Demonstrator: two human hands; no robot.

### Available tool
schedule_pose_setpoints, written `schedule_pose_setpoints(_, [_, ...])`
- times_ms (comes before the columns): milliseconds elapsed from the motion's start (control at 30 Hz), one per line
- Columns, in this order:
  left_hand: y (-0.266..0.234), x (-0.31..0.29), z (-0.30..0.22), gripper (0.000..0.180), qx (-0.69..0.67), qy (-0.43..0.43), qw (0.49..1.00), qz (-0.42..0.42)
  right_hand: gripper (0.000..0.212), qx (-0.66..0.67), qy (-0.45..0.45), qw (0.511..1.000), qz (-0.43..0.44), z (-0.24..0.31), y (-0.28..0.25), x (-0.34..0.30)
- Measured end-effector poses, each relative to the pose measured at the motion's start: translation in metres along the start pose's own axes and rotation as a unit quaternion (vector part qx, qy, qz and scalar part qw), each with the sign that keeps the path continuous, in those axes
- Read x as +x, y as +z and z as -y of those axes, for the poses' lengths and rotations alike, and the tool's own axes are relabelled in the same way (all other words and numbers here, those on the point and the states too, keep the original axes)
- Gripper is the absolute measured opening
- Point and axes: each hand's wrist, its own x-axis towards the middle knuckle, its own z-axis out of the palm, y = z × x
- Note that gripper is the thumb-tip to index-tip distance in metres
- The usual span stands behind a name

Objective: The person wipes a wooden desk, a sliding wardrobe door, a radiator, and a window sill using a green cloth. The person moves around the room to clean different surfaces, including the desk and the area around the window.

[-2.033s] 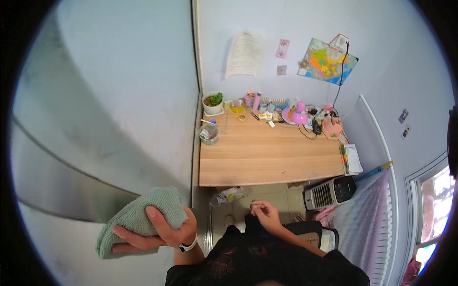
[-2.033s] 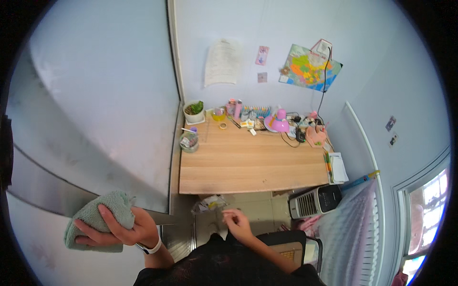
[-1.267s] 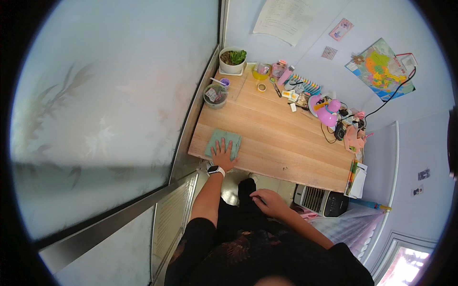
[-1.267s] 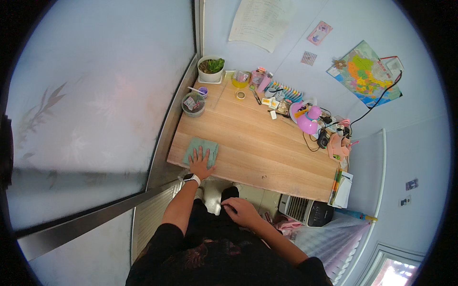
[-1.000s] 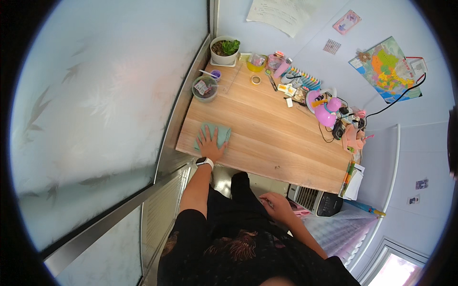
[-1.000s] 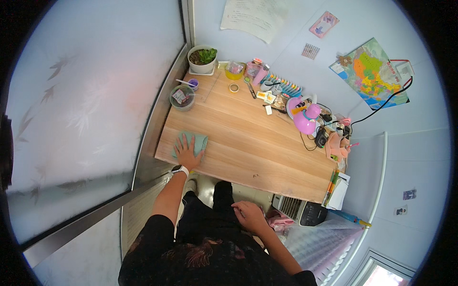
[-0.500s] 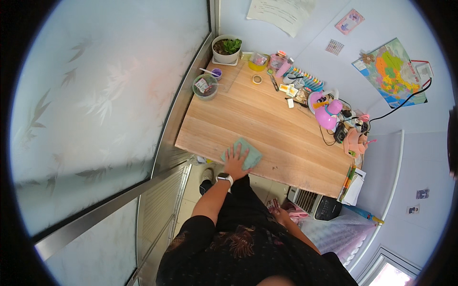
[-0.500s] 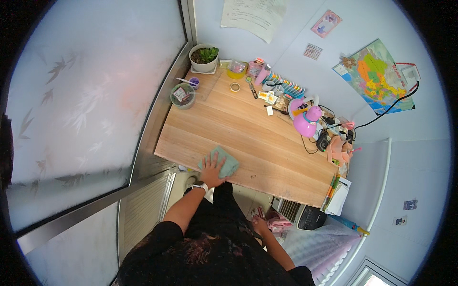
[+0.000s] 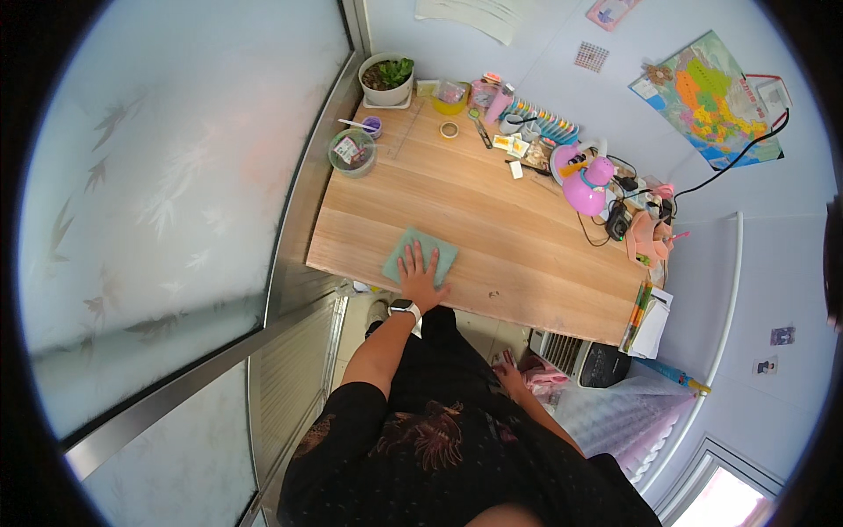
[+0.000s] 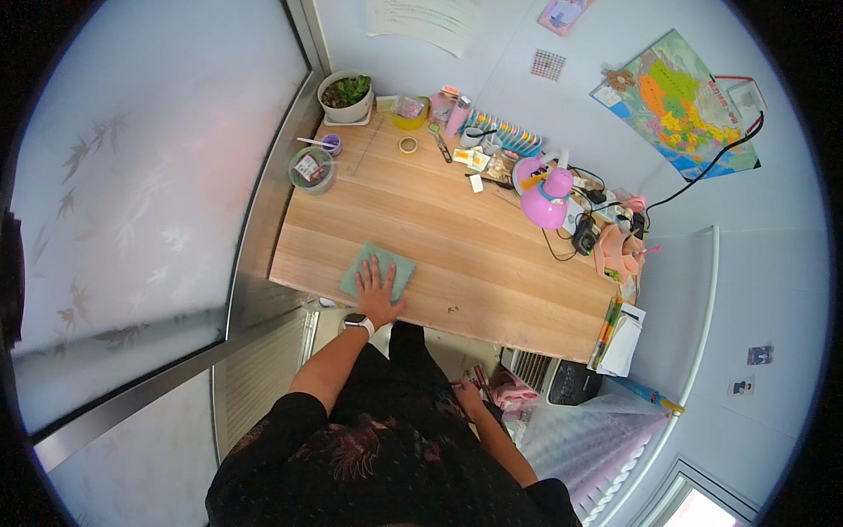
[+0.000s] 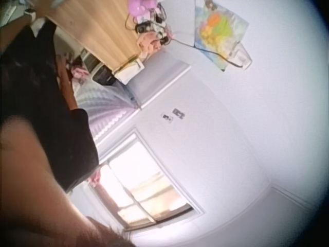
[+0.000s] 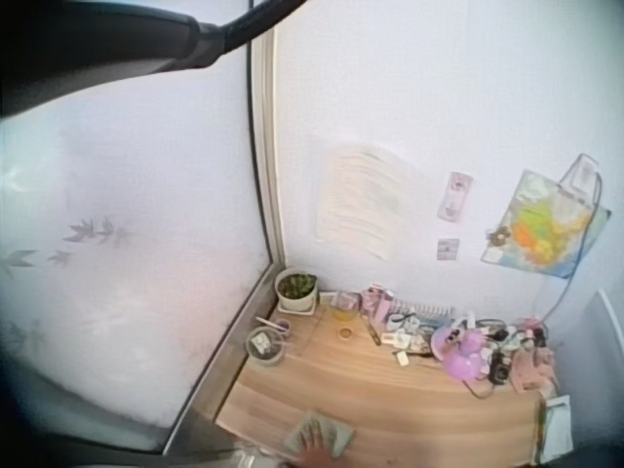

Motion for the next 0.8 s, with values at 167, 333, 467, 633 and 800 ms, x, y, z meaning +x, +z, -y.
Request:
schedule_pose_setpoints(167, [0.002,0.003,-0.012,0.088,0.014,-0.029,0.999,0.03,0.023,0.107,0.006,0.994,-0.014,0.005,-0.012,0.007])
schedule_pose_setpoints(333, [-0.005,0.008,-0.011,0.079,0.024,-0.04,0.999,0.007,0.021,0.048,-0.039,0.998,-0.015,-0.079,-0.015,0.028])
schedule_pose_setpoints(467, [-0.003,0.014,0.005,0.084,-0.008,-0.077,0.995,-0.066,0.018,0.114,0.023,0.993,0.031,-0.103,-0.017,0.032])
schedule_pose_setpoints(633, [-0.046,0.045,0.024,0.08,-0.156,-0.247,0.956,0.029,0.02,0.236,0.167,0.956,0.039,-0.065,-0.042,0.029])
schedule_pose_setpoints(800, [-0.042,0.06,0.091,0.059,-0.375,-0.159,0.911,0.073,0.021,0.302,0.151,0.941,0.004,-0.007,-0.061,0.036])
